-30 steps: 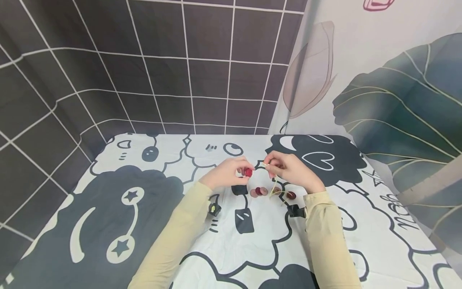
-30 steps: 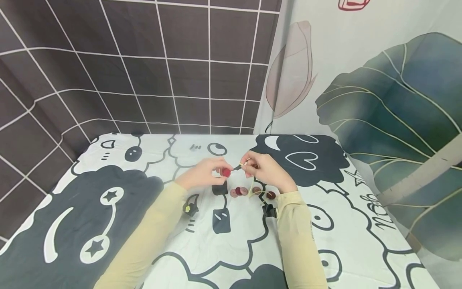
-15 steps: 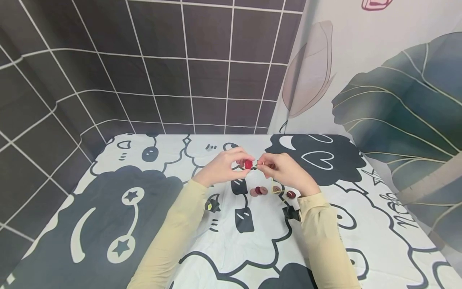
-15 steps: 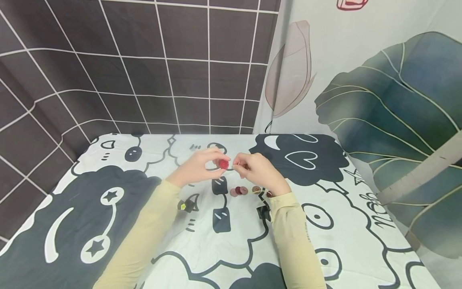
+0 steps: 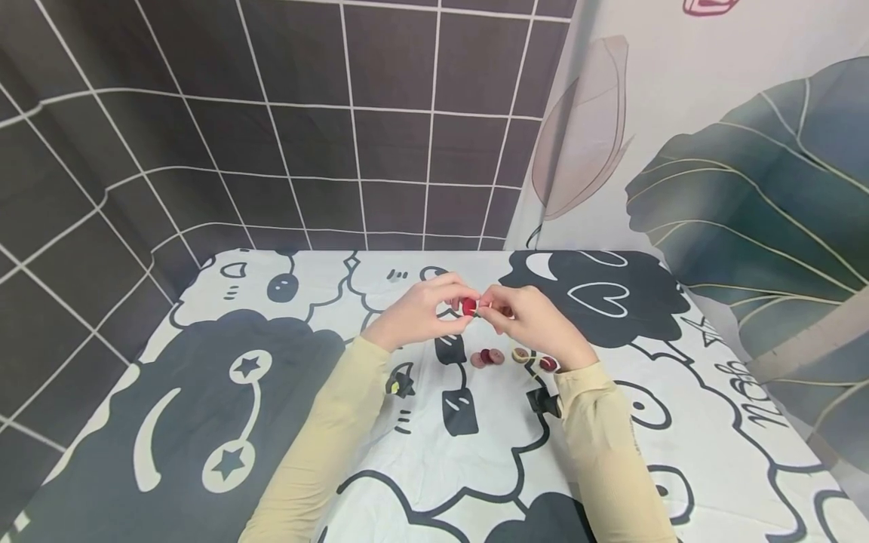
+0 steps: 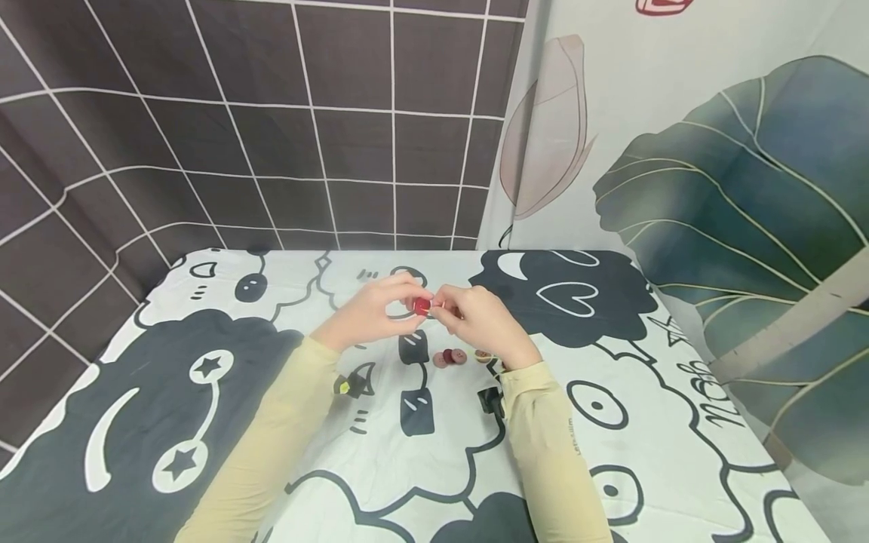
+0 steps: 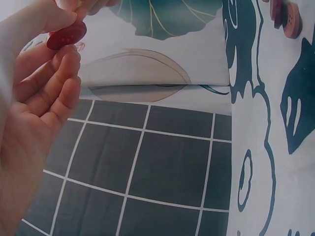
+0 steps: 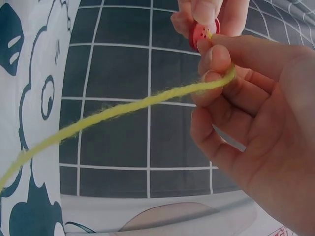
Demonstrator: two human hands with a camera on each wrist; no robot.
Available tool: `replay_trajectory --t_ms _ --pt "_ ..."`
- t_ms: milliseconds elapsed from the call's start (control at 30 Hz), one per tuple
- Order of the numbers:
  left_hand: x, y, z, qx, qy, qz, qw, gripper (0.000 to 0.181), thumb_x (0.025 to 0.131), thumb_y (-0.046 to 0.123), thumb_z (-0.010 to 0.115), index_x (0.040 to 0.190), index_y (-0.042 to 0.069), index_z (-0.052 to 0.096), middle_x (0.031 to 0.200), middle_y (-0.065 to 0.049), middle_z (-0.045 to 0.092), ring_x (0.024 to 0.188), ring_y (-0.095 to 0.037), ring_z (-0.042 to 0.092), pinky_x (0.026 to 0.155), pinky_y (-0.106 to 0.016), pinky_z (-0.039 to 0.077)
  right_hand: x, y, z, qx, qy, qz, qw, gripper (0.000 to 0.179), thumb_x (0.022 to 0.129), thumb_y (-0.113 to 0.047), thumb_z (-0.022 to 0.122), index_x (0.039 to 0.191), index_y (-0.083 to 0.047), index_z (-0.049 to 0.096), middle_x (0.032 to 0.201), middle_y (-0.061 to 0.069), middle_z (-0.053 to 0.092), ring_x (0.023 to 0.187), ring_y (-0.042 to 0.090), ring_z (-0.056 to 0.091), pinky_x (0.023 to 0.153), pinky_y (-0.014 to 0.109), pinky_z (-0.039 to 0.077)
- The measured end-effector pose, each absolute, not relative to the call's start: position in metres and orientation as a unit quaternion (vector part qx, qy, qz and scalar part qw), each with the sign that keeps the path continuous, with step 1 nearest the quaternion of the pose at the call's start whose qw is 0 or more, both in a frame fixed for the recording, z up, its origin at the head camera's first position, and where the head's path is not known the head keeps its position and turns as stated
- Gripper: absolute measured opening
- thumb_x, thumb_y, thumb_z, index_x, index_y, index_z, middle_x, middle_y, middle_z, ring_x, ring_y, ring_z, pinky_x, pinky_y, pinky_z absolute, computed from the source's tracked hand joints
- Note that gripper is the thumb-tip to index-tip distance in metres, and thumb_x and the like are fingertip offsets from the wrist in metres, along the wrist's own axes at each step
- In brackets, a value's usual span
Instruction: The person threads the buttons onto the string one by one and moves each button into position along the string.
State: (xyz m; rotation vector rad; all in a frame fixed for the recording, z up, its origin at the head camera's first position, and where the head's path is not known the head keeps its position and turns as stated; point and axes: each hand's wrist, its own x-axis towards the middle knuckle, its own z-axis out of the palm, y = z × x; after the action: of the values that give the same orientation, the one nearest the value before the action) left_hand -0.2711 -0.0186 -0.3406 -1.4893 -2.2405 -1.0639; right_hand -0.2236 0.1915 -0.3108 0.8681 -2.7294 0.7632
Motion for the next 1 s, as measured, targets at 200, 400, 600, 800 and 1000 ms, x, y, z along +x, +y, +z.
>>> replay_trajectory --t_ms 200,400,600,800,1000 --pt "-0.272 -0.02 -0.342 -0.509 -0.77 -0.36 0.135 0.027 0.084 0.009 0.07 0.111 0.005 0.069 0.097 -0.003 0.065 0.084 -0.017 0.063 0.077 -0.019 0.051 -0.225 0.187 -0.312 0.286 -0.921 0.244 0.102 0.005 0.091 -0.011 0.064 0.091 -0.007 0.066 0.064 -0.001 0.063 0.055 0.004 0.05 0.057 0.023 0.043" --pt "-0.273 -0.019 -0.342 -0.501 -0.775 -0.356 0.149 0.028 0.083 0.012 0.074 0.11 0.006 0.07 0.095 -0.003 0.065 0.081 -0.013 0.06 0.075 -0.022 0.051 -0.224 0.184 -0.311 0.279 -0.922 0.249 0.103 0.006 0.091 -0.012 0.064 0.092 -0.006 0.065 0.064 0.0 0.063 0.054 0.005 0.049 0.056 0.023 0.041" --pt "-0.272 -0.017 -0.34 -0.495 -0.775 -0.357 0.166 0.029 0.082 0.014 0.077 0.109 0.006 0.071 0.093 -0.002 0.067 0.08 -0.011 0.058 0.074 -0.023 0.051 -0.225 0.183 -0.312 0.279 -0.92 0.255 0.105 0.006 0.092 -0.012 0.064 0.091 -0.006 0.065 0.065 0.001 0.063 0.055 0.005 0.05 0.056 0.022 0.041" --pt "-0.271 -0.012 -0.343 -0.478 -0.775 -0.364 0.196 0.028 0.08 0.017 0.078 0.105 0.008 0.072 0.089 -0.003 0.065 0.078 -0.011 0.056 0.069 -0.019 0.047 -0.225 0.183 -0.313 0.264 -0.921 0.271 0.092 0.009 0.095 -0.013 0.059 0.091 -0.007 0.063 0.064 -0.001 0.06 0.056 0.006 0.051 0.057 0.023 0.041" --pt "-0.269 -0.007 -0.345 -0.459 -0.776 -0.374 0.219 0.026 0.08 0.018 0.079 0.102 0.008 0.072 0.09 -0.001 0.065 0.076 -0.01 0.055 0.067 -0.018 0.045 -0.224 0.181 -0.313 0.236 -0.924 0.29 0.075 0.019 0.1 -0.021 0.052 0.088 -0.01 0.06 0.066 0.001 0.059 0.056 0.01 0.045 0.057 0.025 0.039"
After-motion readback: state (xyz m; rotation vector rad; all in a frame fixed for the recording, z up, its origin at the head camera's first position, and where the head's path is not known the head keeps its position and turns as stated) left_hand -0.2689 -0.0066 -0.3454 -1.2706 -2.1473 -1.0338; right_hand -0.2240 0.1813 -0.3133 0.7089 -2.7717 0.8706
